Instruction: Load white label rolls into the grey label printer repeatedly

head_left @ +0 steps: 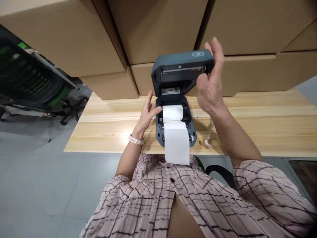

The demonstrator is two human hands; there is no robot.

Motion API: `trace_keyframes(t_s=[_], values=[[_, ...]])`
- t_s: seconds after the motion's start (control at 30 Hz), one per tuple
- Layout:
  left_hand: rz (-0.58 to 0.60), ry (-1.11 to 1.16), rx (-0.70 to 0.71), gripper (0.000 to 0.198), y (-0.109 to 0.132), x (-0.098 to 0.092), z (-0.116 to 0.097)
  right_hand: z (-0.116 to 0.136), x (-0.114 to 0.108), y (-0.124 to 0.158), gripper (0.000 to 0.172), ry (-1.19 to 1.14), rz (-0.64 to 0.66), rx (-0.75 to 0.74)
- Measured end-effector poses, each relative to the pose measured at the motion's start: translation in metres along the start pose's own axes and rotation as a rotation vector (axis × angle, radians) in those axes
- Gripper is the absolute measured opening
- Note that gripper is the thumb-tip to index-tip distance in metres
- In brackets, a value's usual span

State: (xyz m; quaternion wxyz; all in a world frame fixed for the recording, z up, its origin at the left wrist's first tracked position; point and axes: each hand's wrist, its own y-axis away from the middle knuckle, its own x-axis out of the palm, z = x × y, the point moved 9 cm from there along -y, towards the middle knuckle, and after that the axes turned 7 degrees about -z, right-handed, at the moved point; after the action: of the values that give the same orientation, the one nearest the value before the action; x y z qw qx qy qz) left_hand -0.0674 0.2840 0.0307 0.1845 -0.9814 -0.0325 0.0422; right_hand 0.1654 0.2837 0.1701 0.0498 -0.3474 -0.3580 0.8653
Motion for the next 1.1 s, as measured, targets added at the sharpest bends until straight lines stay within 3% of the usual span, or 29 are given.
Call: trace_keyframes(t_s=[0.13, 0.3, 0.4, 0.47, 0.53, 0.6, 0.67, 0.73, 0.8, 0.97, 1.1], values=[[0.12, 0.059, -0.116, 0.117, 0.02, 0.012, 0.017, -0.002, 0.0, -0.041, 0.083, -0.096, -0.18, -0.06], [0.184, 0.112, -0.164, 0.122, 0.028, 0.017, 0.025, -0.023, 0.015, -0.072, 0.081, -0.028, -0.13, 0.043], [0.185, 0.118, -0.181, 0.12, 0.027, 0.018, 0.028, -0.015, 0.01, -0.068, 0.087, -0.062, -0.094, 0.003], [0.19, 0.12, -0.182, 0.121, 0.028, 0.019, 0.027, -0.002, -0.004, -0.052, 0.089, -0.01, -0.176, -0.08], [0.201, 0.122, -0.178, 0.121, 0.029, 0.021, 0.026, 0.009, -0.01, -0.028, 0.076, 0.074, -0.22, -0.153], [0.207, 0.127, -0.176, 0.121, 0.029, 0.022, 0.025, 0.013, 0.008, -0.004, 0.055, 0.099, -0.054, -0.205], [0.204, 0.13, -0.169, 0.121, 0.029, 0.021, 0.024, 0.011, 0.046, 0.021, 0.049, 0.068, 0.293, -0.219], [0.198, 0.124, -0.154, 0.122, 0.028, 0.02, 0.024, 0.003, 0.079, 0.043, 0.06, 0.078, 0.609, -0.199], [0.198, 0.118, -0.145, 0.123, 0.026, 0.018, 0.025, -0.005, 0.101, 0.053, 0.078, 0.145, 0.785, -0.175], [0.203, 0.121, -0.143, 0.131, 0.024, 0.016, 0.028, -0.01, 0.122, 0.045, 0.105, 0.235, 0.892, -0.147], [0.206, 0.134, -0.149, 0.13, 0.024, 0.017, 0.03, -0.005, 0.108, 0.035, 0.113, -0.059, 0.868, -0.14]])
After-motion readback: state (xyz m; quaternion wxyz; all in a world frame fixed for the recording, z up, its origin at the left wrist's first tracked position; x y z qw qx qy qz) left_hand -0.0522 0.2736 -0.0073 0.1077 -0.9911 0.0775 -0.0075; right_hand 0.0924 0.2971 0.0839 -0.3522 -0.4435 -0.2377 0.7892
